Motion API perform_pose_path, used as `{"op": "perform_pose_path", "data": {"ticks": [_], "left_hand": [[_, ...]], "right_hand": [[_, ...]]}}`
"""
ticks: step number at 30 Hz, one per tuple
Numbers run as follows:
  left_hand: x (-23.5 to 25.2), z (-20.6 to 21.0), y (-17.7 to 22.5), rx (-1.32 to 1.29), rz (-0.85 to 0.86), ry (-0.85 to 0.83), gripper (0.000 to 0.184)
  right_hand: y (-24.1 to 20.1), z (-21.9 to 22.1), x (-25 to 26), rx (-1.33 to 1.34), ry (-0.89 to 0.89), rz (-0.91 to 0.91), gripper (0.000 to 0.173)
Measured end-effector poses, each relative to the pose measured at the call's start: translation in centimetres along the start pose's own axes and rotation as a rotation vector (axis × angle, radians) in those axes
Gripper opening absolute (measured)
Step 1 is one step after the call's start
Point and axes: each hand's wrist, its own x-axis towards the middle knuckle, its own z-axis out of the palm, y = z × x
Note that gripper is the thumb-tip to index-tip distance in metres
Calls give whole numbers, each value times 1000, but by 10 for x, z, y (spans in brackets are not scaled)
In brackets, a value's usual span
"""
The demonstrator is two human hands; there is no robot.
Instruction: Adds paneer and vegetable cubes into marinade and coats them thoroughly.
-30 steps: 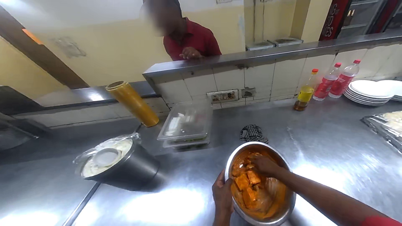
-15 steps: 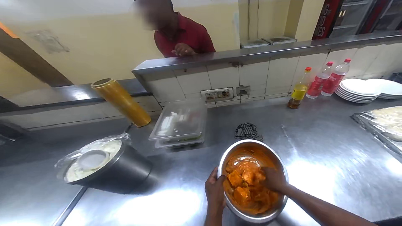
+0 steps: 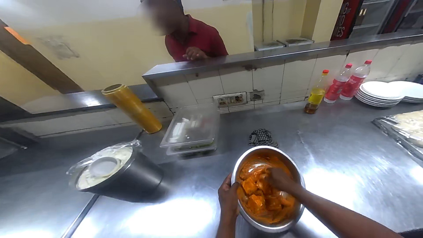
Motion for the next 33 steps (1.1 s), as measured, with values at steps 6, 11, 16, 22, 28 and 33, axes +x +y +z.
{"op": "perform_pose_path", "data": {"ticks": [6, 11, 16, 22, 28, 33], "left_hand": [[2, -9, -2, 8, -19, 8, 40], [1, -4, 1, 12, -15, -3, 40], [6, 2, 3, 55, 25, -3, 36], [16, 11, 14, 145, -27, -42, 38], [13, 3, 13, 104, -60, -49, 41], [12, -3, 9, 67, -77, -16, 41]], "right_hand": [[23, 6, -26, 37, -93, -146, 40], [40, 10, -8, -42, -88, -18, 43], [40, 34, -30, 3, -277, 55, 51], [13, 66, -31, 1454, -137, 374, 34], [24, 46, -23, 1485, -172, 270, 35], [17, -12, -12, 371, -27, -16, 38]]}}
